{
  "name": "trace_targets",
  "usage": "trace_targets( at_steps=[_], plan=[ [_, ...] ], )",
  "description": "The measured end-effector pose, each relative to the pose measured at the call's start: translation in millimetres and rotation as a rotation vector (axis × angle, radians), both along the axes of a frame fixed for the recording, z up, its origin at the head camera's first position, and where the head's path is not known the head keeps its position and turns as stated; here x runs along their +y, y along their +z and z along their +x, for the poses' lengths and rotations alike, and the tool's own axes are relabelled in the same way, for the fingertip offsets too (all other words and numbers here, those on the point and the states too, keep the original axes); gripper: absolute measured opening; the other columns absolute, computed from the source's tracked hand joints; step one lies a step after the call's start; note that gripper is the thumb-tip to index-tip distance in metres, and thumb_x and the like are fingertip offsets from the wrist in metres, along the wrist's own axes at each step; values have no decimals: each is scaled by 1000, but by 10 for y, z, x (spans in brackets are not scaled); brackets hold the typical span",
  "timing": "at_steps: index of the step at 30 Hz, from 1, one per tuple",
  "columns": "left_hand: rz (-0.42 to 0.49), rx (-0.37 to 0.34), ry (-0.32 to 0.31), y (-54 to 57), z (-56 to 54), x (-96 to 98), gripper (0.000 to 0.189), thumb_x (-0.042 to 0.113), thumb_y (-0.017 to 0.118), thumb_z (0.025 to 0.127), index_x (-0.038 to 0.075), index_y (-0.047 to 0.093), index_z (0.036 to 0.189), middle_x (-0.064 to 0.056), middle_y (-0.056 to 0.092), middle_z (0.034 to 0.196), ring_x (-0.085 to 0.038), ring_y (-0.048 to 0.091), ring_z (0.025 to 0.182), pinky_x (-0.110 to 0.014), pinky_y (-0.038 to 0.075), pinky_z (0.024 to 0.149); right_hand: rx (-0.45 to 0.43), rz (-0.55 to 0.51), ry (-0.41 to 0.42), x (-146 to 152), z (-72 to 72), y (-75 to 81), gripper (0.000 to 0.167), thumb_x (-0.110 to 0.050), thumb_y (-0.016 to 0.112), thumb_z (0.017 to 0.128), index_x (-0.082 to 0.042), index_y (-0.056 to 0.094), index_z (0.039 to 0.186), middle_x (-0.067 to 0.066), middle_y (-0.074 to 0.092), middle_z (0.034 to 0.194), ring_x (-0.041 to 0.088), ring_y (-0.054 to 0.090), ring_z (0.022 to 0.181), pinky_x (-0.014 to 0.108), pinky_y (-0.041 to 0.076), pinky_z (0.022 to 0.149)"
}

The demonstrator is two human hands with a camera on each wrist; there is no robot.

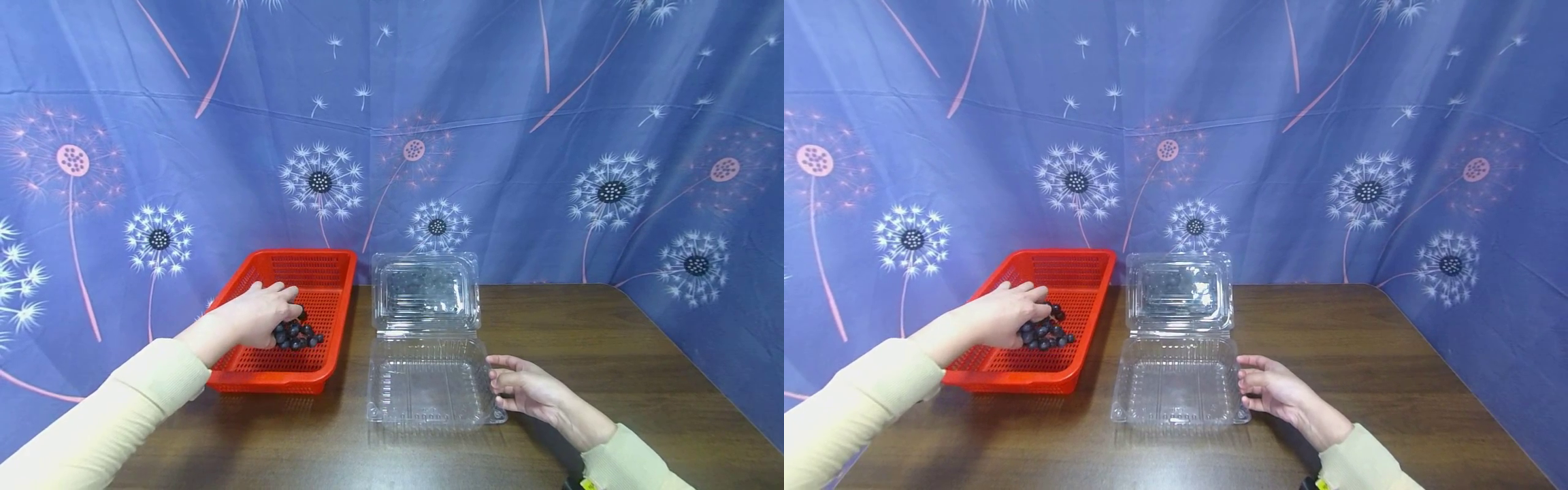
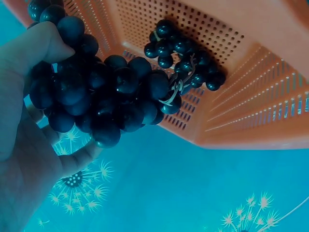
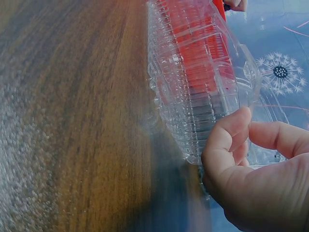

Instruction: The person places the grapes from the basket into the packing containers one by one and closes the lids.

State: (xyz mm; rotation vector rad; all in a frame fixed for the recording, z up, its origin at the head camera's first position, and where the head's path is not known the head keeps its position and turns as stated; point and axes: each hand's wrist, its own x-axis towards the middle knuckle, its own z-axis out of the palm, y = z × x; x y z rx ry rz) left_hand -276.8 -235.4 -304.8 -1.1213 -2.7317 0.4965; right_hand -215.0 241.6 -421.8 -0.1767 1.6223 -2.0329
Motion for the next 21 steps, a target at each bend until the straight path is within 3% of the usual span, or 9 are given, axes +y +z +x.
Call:
trace_targets(
  at_steps=[14,21],
  plan=[
    [63,146,-44,94,44,106,37,24,83,55,21,60,84,-2,46,88,-21,43,76,-36,31,54,3,-1,6,4,0,3,52,3,50,85,0,26,132,-3,50,93,6,53,76,23,49,70],
    [74,179,-37,150,49,172,41,24,84,55,22,62,89,0,44,86,-21,41,76,-34,29,53,-4,2,-1,3,0,4,51,3,50,84,-1,28,130,-4,50,92,5,53,76,22,49,69]
  ],
)
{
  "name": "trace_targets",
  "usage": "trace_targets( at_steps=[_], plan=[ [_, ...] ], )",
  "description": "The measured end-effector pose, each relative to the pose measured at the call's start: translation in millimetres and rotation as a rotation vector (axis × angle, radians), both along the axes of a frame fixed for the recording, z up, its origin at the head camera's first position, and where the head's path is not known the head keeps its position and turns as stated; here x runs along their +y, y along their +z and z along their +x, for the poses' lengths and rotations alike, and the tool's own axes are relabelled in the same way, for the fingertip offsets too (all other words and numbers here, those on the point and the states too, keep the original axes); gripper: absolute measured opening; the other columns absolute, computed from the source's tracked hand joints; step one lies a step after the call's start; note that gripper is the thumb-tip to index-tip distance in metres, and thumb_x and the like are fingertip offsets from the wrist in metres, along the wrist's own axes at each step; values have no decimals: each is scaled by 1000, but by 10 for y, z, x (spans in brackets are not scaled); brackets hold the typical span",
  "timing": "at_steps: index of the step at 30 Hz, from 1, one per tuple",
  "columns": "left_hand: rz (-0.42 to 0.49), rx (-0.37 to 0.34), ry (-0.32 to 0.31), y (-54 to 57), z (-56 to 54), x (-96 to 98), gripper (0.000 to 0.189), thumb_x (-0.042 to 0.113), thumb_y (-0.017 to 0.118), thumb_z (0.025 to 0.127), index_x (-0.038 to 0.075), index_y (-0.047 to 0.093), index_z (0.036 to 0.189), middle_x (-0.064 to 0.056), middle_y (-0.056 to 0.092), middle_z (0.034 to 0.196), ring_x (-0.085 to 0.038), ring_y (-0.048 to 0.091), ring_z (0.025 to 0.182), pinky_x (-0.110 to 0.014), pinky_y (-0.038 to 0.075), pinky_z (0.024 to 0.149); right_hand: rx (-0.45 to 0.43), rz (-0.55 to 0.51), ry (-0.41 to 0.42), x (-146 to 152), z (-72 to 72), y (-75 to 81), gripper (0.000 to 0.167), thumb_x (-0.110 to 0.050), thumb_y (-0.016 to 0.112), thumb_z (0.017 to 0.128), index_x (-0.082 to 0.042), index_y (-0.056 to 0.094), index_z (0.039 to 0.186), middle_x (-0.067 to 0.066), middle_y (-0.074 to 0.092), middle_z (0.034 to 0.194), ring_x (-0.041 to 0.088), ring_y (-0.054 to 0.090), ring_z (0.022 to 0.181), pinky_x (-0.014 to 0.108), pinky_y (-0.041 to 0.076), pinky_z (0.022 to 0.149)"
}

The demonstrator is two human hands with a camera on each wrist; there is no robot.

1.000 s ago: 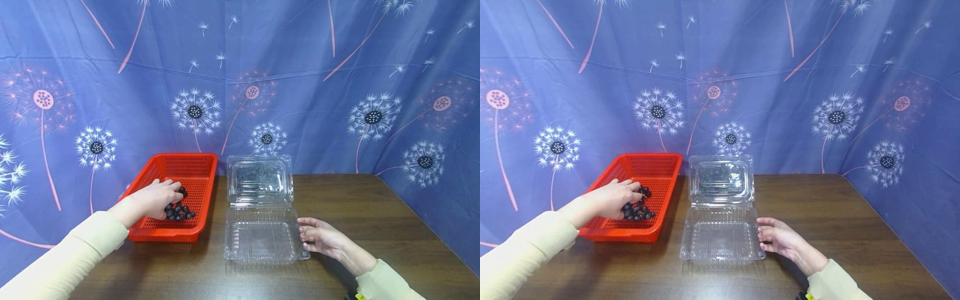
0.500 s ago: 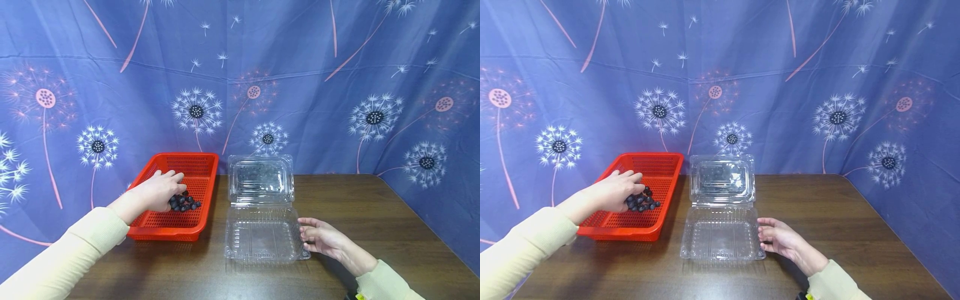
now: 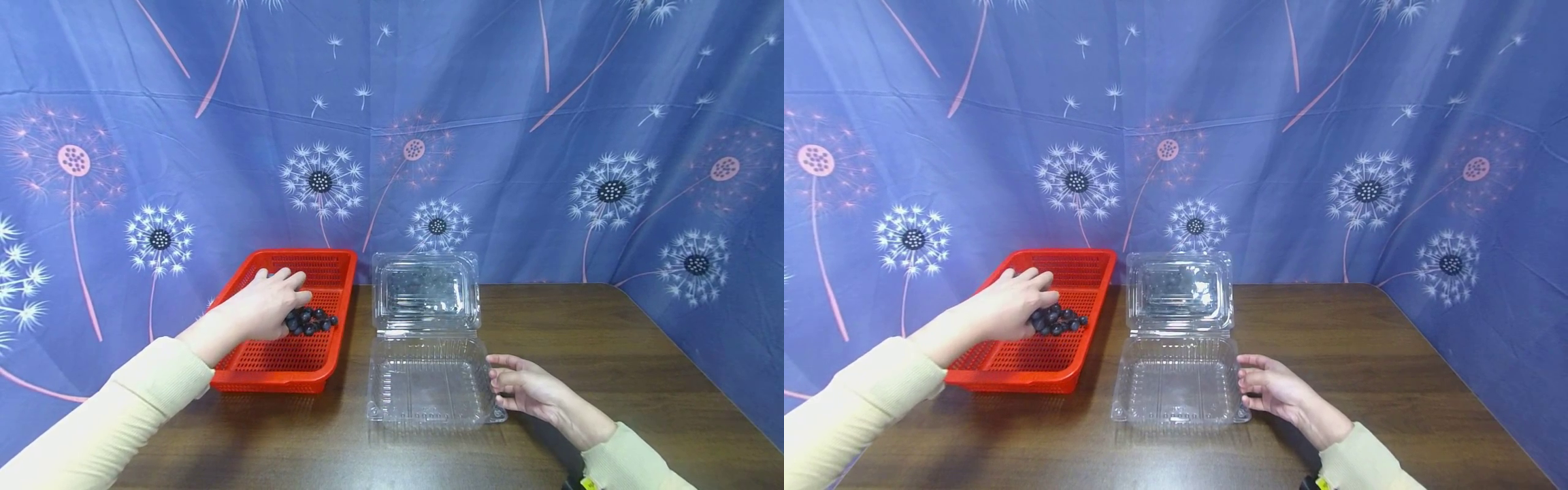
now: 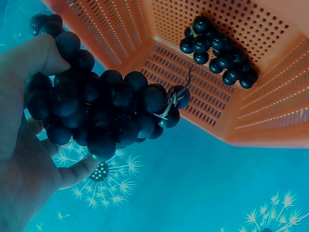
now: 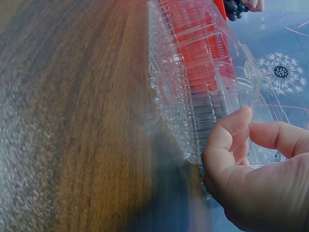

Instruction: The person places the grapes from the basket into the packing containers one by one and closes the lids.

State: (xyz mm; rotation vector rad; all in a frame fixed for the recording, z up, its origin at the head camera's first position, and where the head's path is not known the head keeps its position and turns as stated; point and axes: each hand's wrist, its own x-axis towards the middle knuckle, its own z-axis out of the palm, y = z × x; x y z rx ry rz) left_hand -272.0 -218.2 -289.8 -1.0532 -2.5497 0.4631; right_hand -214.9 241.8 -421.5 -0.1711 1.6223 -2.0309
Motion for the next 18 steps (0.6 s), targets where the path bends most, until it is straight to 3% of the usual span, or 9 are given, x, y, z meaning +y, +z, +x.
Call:
trace_targets(
  at_steps=[18],
  plan=[
    [26,56,-26,146,9,204,37,23,82,59,19,62,89,-2,46,88,-23,41,78,-37,32,56,5,13,-10,-16,5,20,53,3,50,84,1,26,131,-3,50,92,5,53,76,23,49,70]
  ],
)
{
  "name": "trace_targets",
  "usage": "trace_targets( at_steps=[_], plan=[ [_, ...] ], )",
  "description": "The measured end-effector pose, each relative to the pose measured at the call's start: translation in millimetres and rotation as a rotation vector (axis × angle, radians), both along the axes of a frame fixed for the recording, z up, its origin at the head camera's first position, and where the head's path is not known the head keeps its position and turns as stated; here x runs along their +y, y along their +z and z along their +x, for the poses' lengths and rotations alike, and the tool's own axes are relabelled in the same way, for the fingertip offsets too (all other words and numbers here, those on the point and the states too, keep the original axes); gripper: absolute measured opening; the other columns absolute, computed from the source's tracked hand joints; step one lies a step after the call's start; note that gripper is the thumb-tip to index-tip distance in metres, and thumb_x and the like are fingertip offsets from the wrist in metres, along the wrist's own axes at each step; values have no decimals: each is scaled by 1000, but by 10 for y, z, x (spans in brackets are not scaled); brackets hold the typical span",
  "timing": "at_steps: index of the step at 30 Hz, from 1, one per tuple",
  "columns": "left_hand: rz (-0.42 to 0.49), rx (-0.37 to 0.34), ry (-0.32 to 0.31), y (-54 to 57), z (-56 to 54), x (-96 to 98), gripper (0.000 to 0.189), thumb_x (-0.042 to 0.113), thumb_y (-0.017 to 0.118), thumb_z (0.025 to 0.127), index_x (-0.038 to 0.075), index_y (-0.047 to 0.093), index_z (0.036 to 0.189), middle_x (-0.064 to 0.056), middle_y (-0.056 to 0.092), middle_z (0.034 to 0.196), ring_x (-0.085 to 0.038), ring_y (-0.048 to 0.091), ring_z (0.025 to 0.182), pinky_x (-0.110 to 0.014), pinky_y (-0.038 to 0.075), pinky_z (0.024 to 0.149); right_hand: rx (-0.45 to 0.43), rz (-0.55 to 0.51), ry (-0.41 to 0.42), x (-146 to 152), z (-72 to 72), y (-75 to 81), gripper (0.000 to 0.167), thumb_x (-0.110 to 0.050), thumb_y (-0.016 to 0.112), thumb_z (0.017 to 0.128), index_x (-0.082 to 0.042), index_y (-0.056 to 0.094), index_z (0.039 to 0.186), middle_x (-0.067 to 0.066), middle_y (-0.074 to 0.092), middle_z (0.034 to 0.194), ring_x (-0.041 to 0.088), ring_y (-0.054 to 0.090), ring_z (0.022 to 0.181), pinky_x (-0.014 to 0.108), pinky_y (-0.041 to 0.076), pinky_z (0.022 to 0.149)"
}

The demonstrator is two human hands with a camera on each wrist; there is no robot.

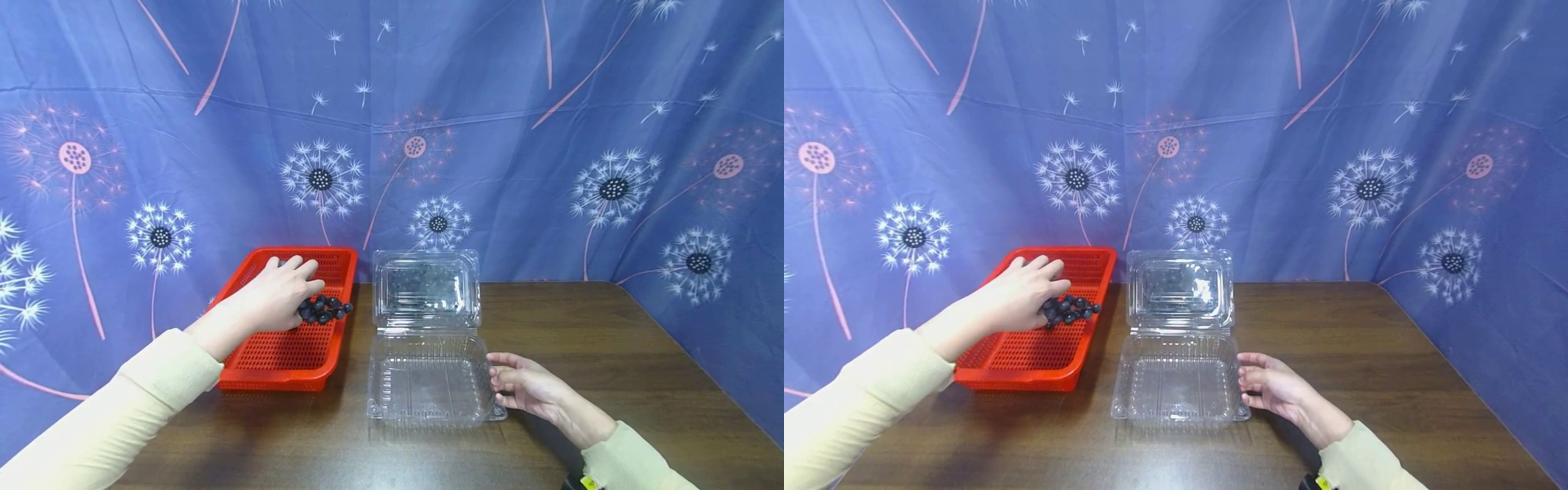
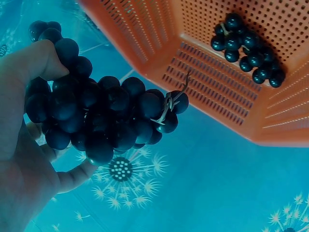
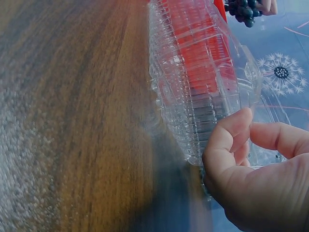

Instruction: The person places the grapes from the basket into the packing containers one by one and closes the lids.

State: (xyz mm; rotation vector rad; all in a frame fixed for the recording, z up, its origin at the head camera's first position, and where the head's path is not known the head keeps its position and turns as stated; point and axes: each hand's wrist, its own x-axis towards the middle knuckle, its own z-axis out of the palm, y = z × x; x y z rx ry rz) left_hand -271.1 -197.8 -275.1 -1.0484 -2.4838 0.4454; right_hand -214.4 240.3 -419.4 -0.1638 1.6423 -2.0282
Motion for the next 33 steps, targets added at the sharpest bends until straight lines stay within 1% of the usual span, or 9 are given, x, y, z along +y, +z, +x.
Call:
trace_targets(
  at_steps=[5,11,16,21,25,29,33],
  plan=[
    [8,18,-20,45,33,80,35,23,81,61,20,62,89,-2,45,88,-23,40,77,-36,31,56,-13,14,-10,-15,-7,0,54,4,51,84,1,25,131,-2,49,93,6,53,76,23,49,70],
    [12,27,-44,107,65,182,37,25,82,62,20,62,93,-2,47,91,-22,42,79,-36,33,58,-11,2,-7,-8,-11,-5,54,4,49,84,1,25,132,-2,49,93,6,54,76,23,49,70],
    [19,38,-74,136,80,260,29,25,78,66,20,61,89,-2,46,89,-22,41,77,-36,30,57,-3,-5,-2,0,-7,-10,54,3,49,86,1,24,133,-2,50,94,6,54,77,24,49,70],
    [11,56,-92,142,87,340,28,27,78,67,19,59,87,-2,44,87,-21,39,75,-36,30,57,-1,0,-6,-2,-8,-14,55,3,49,85,2,23,134,-2,50,93,6,54,77,23,49,69],
    [-3,68,-100,154,103,420,29,28,77,67,20,59,88,-2,45,89,-21,40,77,-37,31,58,-10,9,-12,-9,-8,-10,58,4,50,84,3,22,134,-2,50,92,6,54,76,23,49,69],
    [-18,77,-104,179,124,498,32,23,76,64,19,60,91,-3,47,92,-22,41,79,-37,32,58,-10,10,-13,-13,-7,-4,59,3,51,83,4,21,134,-2,50,92,6,54,76,23,49,70],
    [-16,89,-119,181,129,571,37,23,77,61,19,60,93,-5,50,99,-23,43,82,-38,32,58,-12,6,-14,-16,-3,4,57,3,51,83,2,23,133,-2,50,92,6,54,76,23,49,70]
  ],
)
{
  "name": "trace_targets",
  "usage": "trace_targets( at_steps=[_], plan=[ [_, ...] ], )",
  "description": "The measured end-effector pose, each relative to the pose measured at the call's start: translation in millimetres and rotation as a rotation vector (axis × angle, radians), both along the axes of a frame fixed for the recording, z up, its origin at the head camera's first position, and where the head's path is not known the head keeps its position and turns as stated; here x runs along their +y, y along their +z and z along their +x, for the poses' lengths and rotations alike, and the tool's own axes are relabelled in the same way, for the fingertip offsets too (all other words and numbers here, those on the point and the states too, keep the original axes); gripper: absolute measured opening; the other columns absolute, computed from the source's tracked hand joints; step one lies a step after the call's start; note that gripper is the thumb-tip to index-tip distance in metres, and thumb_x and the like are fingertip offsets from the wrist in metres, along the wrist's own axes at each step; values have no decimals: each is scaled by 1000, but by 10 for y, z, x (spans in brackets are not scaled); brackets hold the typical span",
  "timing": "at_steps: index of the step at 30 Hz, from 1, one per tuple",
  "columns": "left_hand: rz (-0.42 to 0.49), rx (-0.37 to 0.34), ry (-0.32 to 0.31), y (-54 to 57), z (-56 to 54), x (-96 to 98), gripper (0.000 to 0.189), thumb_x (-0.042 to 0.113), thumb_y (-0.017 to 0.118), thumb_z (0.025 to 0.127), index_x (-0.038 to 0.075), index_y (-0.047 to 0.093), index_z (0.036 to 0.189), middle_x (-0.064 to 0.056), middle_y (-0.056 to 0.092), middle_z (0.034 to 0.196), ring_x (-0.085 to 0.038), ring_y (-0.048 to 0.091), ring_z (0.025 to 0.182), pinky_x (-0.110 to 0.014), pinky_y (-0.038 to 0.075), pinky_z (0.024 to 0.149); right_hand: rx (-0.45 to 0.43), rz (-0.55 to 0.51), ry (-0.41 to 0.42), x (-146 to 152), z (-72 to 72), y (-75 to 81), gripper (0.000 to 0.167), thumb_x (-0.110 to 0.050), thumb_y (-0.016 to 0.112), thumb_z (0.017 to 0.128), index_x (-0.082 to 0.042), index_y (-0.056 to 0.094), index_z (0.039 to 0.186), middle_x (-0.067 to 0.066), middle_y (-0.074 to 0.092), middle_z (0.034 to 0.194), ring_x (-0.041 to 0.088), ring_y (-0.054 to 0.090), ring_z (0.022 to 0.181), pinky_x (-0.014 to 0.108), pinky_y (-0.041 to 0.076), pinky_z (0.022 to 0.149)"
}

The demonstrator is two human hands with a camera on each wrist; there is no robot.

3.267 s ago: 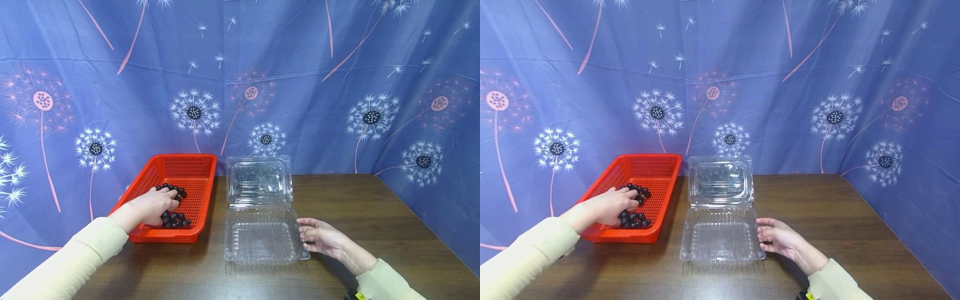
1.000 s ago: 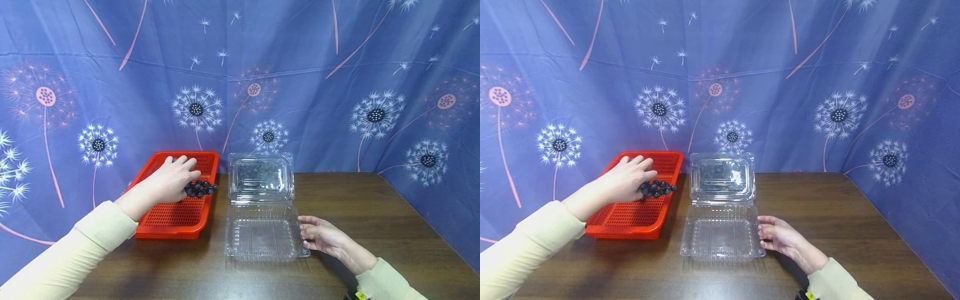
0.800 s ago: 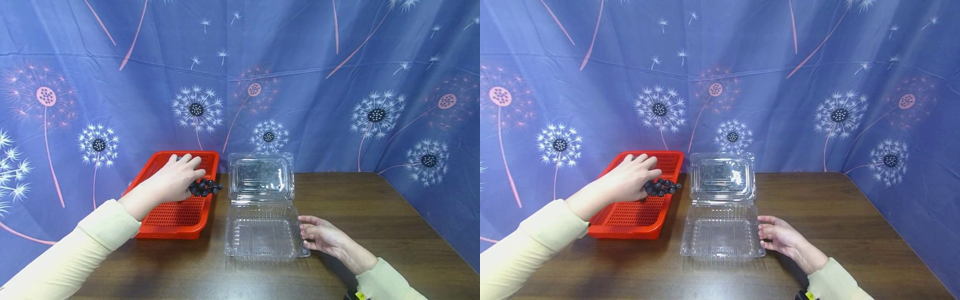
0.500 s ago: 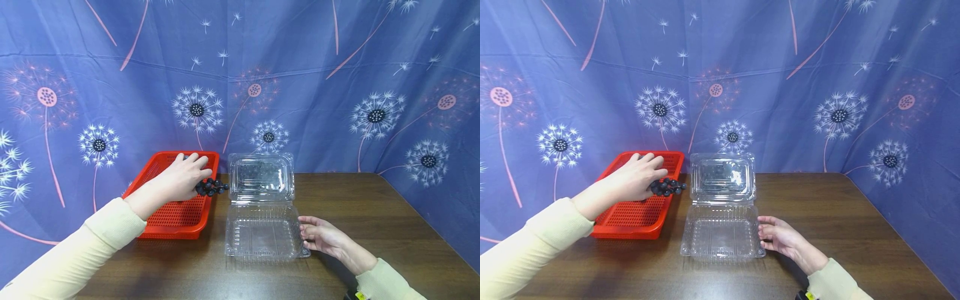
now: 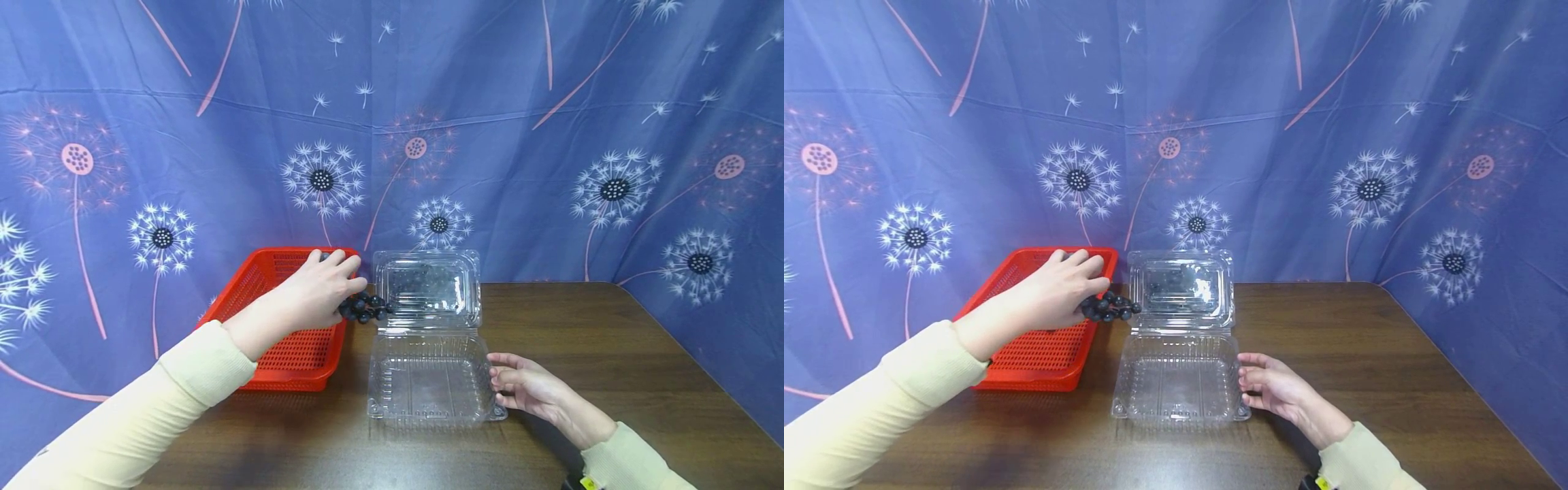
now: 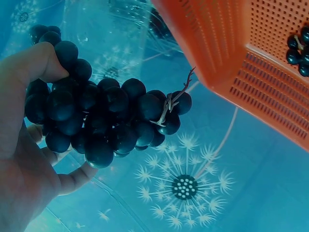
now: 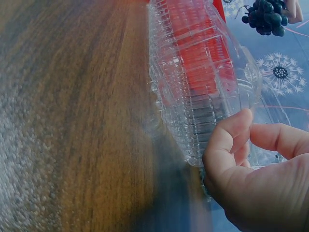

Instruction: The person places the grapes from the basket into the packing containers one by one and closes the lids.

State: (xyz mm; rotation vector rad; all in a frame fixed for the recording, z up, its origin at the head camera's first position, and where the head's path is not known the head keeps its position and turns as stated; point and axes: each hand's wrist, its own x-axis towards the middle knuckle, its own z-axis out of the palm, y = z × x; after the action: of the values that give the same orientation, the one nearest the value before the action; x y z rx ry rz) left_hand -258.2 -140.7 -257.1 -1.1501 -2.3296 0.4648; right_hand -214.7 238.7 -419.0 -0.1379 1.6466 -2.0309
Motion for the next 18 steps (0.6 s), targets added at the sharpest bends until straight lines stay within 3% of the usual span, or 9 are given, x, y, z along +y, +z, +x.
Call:
trace_targets(
  at_steps=[13,18],
  plan=[
    [-9,-46,-52,-17,54,190,44,32,82,64,22,61,101,-3,50,99,-22,43,86,-38,35,62,-10,0,-3,-15,9,12,60,4,52,83,4,20,134,-2,49,92,6,54,75,23,49,69],
    [-11,-48,-79,-49,69,247,43,27,79,64,21,62,103,-3,52,101,-22,44,89,-39,36,64,-8,0,-8,-15,5,6,58,4,52,83,3,22,133,-2,50,91,6,54,75,23,49,69]
  ],
)
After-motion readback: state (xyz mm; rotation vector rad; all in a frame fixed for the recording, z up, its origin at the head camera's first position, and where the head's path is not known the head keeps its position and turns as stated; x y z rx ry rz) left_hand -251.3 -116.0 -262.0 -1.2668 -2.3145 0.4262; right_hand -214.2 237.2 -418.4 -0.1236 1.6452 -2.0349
